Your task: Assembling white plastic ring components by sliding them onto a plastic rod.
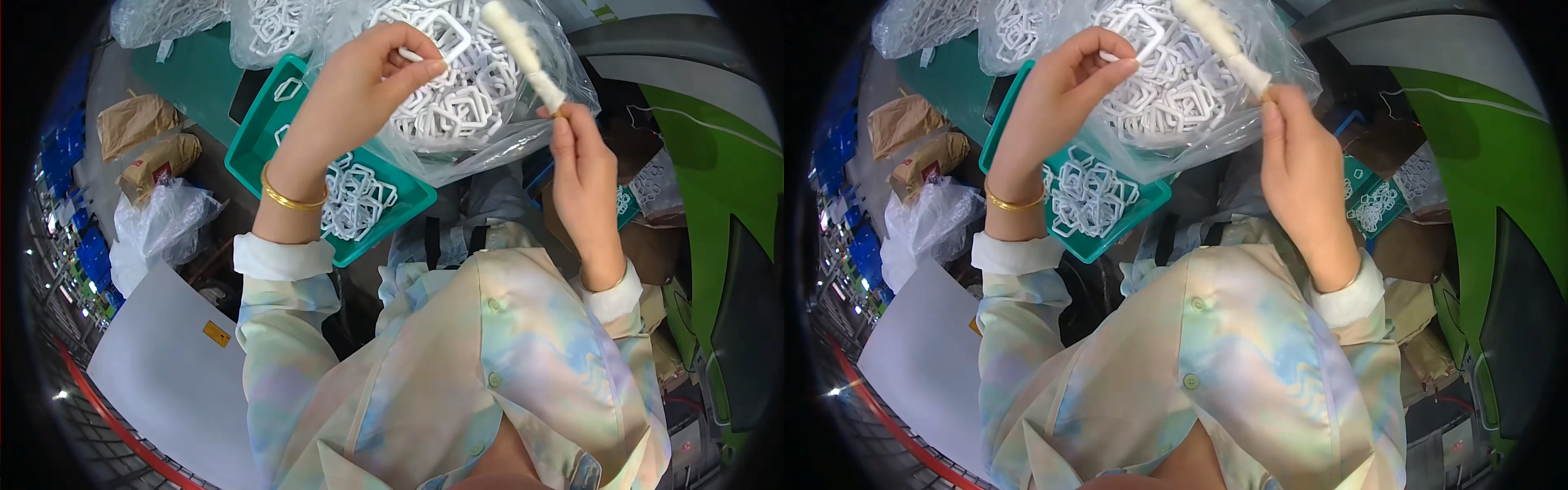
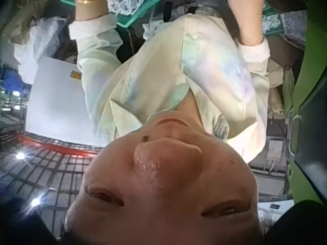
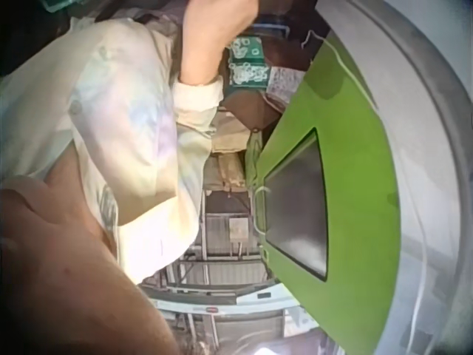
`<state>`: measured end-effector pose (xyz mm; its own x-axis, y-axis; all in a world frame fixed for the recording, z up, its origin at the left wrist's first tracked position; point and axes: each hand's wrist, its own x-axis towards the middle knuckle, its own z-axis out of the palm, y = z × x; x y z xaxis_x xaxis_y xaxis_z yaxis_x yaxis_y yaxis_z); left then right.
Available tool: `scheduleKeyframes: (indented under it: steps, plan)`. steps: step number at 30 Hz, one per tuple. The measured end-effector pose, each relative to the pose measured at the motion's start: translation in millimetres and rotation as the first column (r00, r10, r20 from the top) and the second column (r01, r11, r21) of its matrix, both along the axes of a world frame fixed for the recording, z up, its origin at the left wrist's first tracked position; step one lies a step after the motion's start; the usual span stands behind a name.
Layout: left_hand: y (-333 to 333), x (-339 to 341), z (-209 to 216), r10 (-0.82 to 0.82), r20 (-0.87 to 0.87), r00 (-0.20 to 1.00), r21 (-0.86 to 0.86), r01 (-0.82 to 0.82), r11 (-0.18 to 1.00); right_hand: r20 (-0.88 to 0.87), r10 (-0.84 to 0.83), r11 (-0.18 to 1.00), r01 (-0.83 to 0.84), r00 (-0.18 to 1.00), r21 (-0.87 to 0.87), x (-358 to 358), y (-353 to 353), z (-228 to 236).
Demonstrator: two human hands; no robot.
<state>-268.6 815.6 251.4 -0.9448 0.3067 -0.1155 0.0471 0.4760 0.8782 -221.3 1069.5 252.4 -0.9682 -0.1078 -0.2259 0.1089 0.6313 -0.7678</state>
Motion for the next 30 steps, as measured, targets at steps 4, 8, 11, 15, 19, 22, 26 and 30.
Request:
scheduleKeyframes:
  steps: [4,8,11,15,19,22,26,30]
  plan:
    - [-6.5,-2.8,7.5,-0.035,0.170,0.985,0.113,0.015,0.993,-0.061,0.017,0.999,-0.020,0.998,-0.042,5.0,-1.3,1.7]
    - [-62.3,-44.4,-19.8,-0.414,-0.178,0.893,0.449,0.448,0.773,-0.090,-0.118,0.979,0.101,0.989,-0.176,2.0,14.8,-1.5]
    - [-18.4,-8.4,0.0,-0.337,-0.327,0.883,0.280,0.431,0.858,-0.079,-0.152,0.976,0.137,0.985,-0.170,7.0,31.7,-4.8]
    - [17.9,36.1,-13.8,-0.129,-0.350,0.928,-0.334,0.005,0.942,-0.028,-0.157,0.973,0.150,0.987,-0.174,15.0,31.9,-8.0]
    - [40.9,52.1,-44.2,-0.283,-0.149,0.947,-0.366,0.213,0.906,0.057,-0.154,0.975,0.161,0.986,-0.155,18.2,28.6,-3.5]
    - [39.4,40.6,-46.6,-0.248,-0.201,0.948,-0.565,0.095,0.820,0.009,-0.147,0.976,0.147,0.989,-0.160,20.1,33.4,-8.2]
    - [24.4,5.3,-64.1,-0.155,-0.324,0.933,-0.665,-0.109,0.739,0.041,-0.172,0.968,0.176,0.984,-0.179,20.4,37.9,-7.5]
    - [38.5,5.4,-74.1,-0.093,-0.417,0.904,-0.702,-0.255,0.665,0.002,-0.162,0.974,0.160,0.987,-0.161,21.3,34.3,-6.2]
